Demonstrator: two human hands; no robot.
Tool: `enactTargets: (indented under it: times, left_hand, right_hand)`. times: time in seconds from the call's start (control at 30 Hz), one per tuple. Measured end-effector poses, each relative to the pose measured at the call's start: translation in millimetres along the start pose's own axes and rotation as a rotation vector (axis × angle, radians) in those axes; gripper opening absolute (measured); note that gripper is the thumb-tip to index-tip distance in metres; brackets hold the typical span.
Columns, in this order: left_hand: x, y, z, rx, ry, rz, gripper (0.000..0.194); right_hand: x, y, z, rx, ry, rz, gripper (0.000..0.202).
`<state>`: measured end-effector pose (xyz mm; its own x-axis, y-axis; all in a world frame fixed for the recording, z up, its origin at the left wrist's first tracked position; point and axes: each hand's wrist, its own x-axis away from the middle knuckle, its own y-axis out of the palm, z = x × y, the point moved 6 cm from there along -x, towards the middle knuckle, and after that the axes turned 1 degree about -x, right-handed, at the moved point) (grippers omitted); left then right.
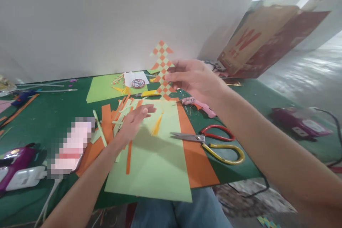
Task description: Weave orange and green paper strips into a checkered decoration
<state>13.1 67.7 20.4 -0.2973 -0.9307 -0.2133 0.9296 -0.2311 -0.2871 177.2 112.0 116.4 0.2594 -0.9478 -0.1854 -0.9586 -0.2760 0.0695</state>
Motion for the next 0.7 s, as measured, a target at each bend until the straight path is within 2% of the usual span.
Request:
enactTargets:
  times: [0.07, 0.17, 0.37, 0.7]
  left_hand:
    - [1.1, 0.9, 1.6, 0.219, -0.021, -0.010, 0.046]
    - [3.1, 2.7, 2.4, 0.351, -0.072, -0.031, 0.047]
    - [4.6, 6.5, 6.9, 0.272, -0.155, -0.064, 0.033]
    - [5.7, 9.8, 1.0, 0.140, -0.176, -0.143, 0.028]
  right_hand:
    - [-0.8, 10.3, 3.4, 0.065, -0.037, 0.002, 0.015]
    - [-2.6, 21.8, 14.0, 0.135, -0.071, -0.011, 0.015]
    - [-5.7, 29.7, 22.7, 0.142, -0.079, 0.000, 0.021]
    - [-7.1, 24.4, 9.0, 0.081, -0.189, 0.067, 0.024]
